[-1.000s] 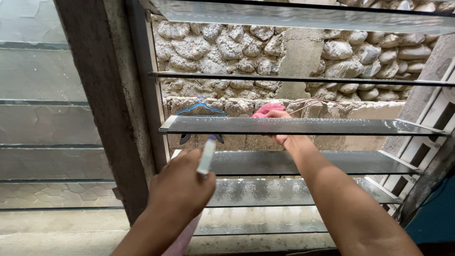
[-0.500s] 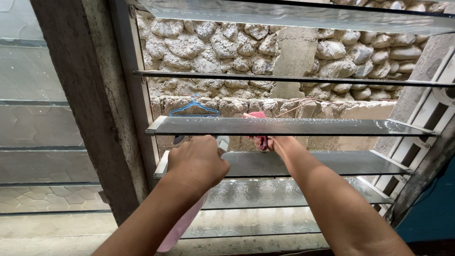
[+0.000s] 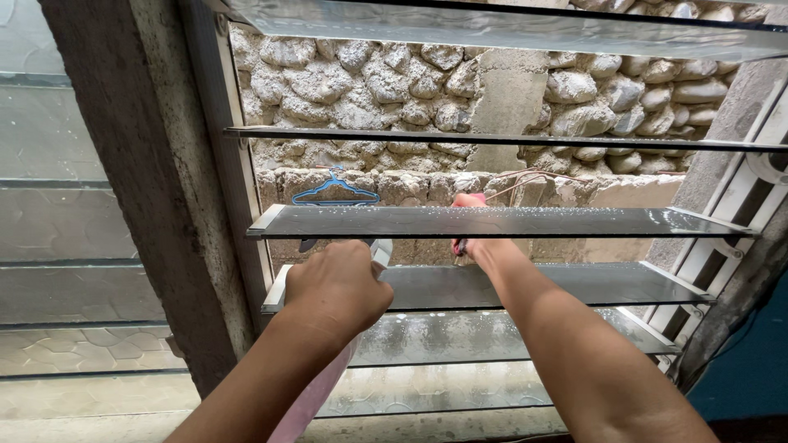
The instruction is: The person cleans a window with horizontal slats using a spray bottle and a red cloth. They spray the cleaning solution onto the glass and wipe it down, working systematically from the bottom slats upwards to the top.
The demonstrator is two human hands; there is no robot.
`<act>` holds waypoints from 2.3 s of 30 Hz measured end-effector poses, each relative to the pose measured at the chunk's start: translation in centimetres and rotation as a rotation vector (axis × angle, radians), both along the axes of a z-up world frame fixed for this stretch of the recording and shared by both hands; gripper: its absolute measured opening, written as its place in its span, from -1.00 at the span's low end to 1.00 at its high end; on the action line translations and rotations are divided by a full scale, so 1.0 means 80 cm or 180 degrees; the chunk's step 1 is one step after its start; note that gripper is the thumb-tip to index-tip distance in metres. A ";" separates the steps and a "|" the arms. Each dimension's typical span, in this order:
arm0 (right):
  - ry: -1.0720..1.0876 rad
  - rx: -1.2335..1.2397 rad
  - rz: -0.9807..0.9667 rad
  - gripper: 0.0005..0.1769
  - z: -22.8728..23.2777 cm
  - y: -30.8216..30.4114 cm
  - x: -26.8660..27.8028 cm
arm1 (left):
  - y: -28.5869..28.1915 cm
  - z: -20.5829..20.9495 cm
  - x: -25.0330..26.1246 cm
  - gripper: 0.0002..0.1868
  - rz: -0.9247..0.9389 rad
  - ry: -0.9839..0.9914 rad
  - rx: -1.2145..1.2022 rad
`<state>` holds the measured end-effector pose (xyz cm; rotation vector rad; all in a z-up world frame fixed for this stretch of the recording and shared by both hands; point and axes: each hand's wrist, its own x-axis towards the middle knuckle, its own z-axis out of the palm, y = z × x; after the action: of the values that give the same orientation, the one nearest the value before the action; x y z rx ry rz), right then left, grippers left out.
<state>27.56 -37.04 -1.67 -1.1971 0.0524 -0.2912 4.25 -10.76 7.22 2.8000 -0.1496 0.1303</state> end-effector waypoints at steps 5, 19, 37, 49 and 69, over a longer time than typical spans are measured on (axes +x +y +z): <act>0.0866 0.1106 0.0118 -0.79 0.029 0.007 -0.021 | 0.003 -0.006 0.003 -0.74 -0.0009 -0.0144 -0.0033; -0.0629 0.1595 0.0609 -0.66 0.026 -0.018 -0.011 | 0.003 -0.008 0.005 -0.76 -0.0012 -0.0153 -0.0091; 0.0470 0.0197 0.0140 -0.54 0.031 -0.012 -0.029 | 0.002 -0.009 0.005 -0.78 0.0029 -0.0106 -0.0075; 0.0459 0.0641 -0.0365 -0.79 0.040 -0.011 -0.042 | -0.002 -0.010 0.005 -0.78 0.0029 -0.0107 -0.0025; -0.0053 -0.1028 -0.0158 -0.62 0.046 0.028 -0.098 | 0.003 -0.034 -0.001 -0.74 0.0229 -0.0653 -0.0233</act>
<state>19.76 -34.78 1.99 -1.5151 0.0209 -0.3626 4.19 -10.51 4.49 2.7147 -0.0907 0.4319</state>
